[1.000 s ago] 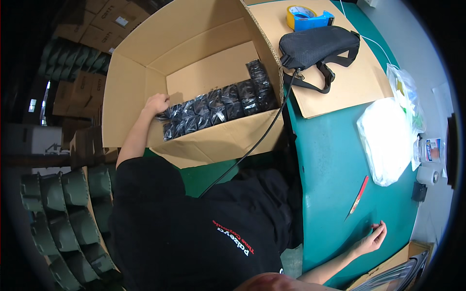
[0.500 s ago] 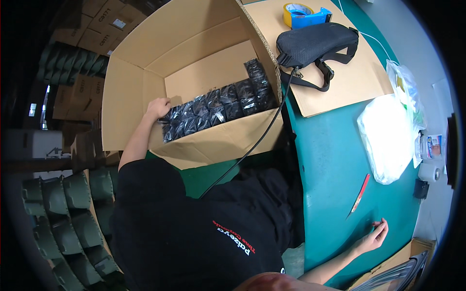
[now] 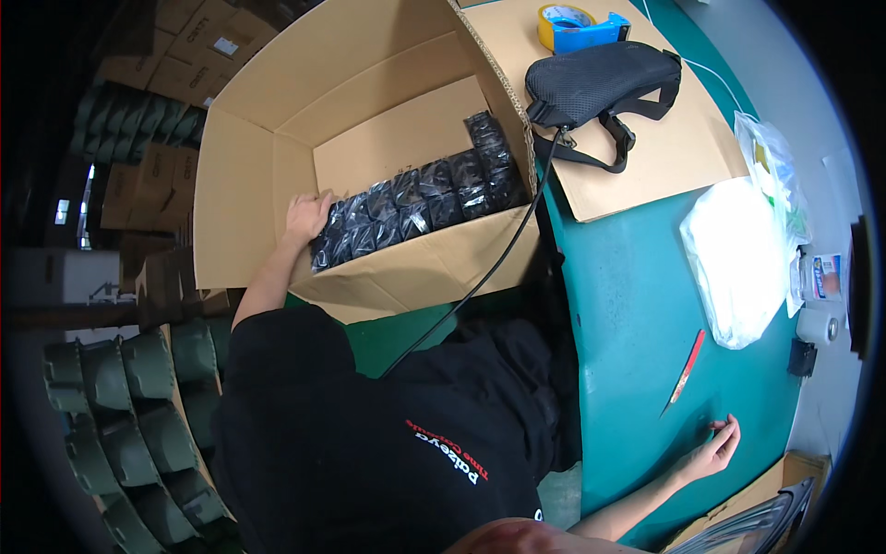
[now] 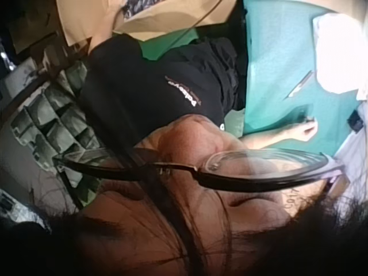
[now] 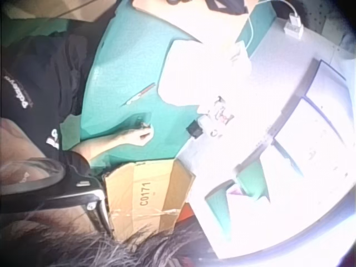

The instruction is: The person unpacks small black electronic components from plastic bags and places them into a cardboard box. They then use a red-handled tool to scrape or clean the interior surfaces of the components before placing them back into bags. The process is repeated for multiple units.

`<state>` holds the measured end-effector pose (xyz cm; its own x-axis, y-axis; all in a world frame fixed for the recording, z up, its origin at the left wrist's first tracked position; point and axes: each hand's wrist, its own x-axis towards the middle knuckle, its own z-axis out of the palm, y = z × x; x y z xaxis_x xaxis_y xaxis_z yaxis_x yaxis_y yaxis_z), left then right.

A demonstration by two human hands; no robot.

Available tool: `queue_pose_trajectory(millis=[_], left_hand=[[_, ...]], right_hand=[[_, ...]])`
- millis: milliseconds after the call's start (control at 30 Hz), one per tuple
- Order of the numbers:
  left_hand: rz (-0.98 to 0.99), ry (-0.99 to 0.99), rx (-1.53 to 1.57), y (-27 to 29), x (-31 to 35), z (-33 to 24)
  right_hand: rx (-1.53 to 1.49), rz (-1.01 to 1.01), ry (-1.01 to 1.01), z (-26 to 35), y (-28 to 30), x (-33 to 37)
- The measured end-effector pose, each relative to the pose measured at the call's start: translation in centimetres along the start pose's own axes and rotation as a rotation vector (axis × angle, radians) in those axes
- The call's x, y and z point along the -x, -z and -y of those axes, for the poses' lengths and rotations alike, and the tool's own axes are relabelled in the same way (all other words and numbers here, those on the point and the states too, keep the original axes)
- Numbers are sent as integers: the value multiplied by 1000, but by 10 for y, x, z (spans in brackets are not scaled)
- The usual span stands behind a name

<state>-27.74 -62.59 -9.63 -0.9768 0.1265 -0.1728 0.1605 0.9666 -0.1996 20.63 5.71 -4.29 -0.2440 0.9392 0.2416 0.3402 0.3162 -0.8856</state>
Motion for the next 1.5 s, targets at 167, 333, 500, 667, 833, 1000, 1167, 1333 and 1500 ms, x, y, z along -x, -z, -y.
queue_pose_trajectory(millis=[167, 333, 500, 667, 833, 1000, 1167, 1333, 1500], left_hand=[[-133, 126, 445, -36, -15, 10], [-95, 154, 564, -67, -14, 5], [7, 139, 465, -65, -26, 38], [179, 140, 698, -49, -44, 44], [11, -212, 904, -35, -82, -41], [115, -320, 858, -24, -83, -103], [44, -373, 664, -21, -67, -112], [-192, -500, 531, -10, -70, -124], [-432, -419, 737, 25, -71, -139]], right_hand=[[-4, 0, -11, 0, -1, 1], [-31, -19, 40, -4, 4, 3], [-33, -27, 26, -11, -1, 5], [-60, -69, -35, 0, -13, 1], [-85, -58, 32, 4, 1, -6], [-57, -87, 39, 10, 1, -2], [-36, -136, 56, 13, 1, -11], [103, -250, 166, 6, -3, -65], [440, -336, 278, -17, -10, -175]])
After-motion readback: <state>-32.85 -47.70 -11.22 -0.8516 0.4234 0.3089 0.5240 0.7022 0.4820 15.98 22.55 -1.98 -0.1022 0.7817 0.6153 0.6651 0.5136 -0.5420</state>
